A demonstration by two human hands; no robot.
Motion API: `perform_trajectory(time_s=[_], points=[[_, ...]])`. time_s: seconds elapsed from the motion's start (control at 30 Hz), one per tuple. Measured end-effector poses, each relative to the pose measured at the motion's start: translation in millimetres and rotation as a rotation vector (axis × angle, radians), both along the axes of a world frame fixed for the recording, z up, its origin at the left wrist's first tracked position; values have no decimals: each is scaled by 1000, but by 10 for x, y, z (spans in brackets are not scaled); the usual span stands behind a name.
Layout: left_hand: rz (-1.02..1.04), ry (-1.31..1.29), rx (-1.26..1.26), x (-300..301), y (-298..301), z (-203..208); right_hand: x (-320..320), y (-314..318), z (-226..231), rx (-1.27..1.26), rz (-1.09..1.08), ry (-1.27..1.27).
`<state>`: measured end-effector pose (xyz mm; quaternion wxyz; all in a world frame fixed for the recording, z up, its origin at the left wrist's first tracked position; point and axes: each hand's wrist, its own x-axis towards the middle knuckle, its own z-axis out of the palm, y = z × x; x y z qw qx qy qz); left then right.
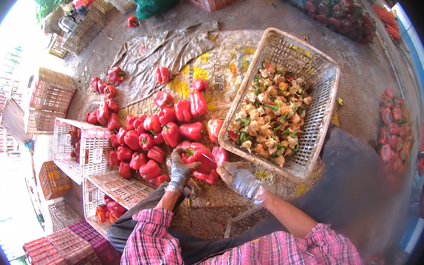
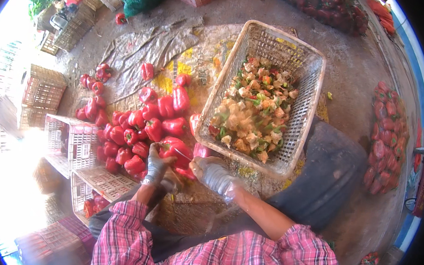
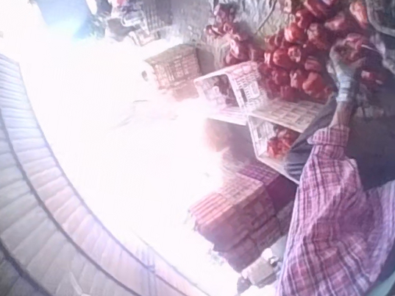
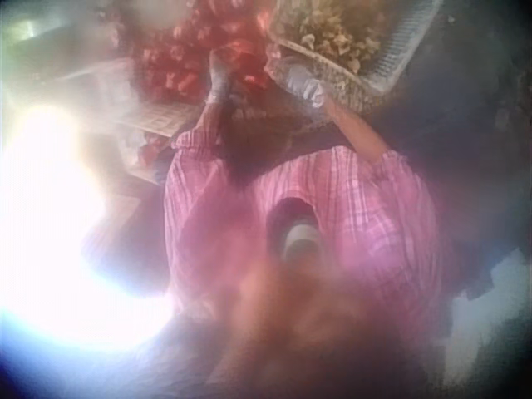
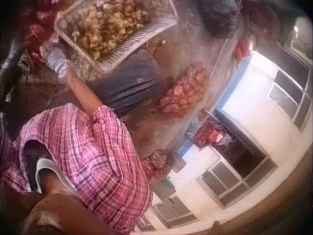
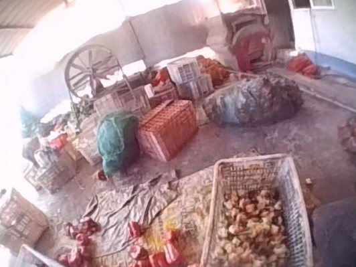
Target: The person cores red bell peppers using a knife, placing the waste in a basket and the processed peppers into a plastic crate.
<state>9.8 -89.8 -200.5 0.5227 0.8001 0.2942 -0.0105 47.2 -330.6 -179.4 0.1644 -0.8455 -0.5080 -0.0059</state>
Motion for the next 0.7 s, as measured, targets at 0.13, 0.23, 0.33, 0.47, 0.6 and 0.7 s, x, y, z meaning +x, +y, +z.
perform_trajectory(time_s=[0.13,0.23,0.33,0.47,0.6,0.7], points=[[-58,-122,114,-135,-121,403,13,139,545,49,32,368],[-44,-167,148,-159,-322,613,-148,77,464,-38,-45,91],[9,-184,74,-222,-393,699,-217,-20,396,23,-187,282],[248,-211,-494,-226,-438,849,-233,-454,344,-184,-223,752],[355,-318,-790,-140,-504,1187,-124,-707,619,-246,-420,1103],[214,-254,-642,-106,-607,1331,9,-581,897,553,-409,1033]])
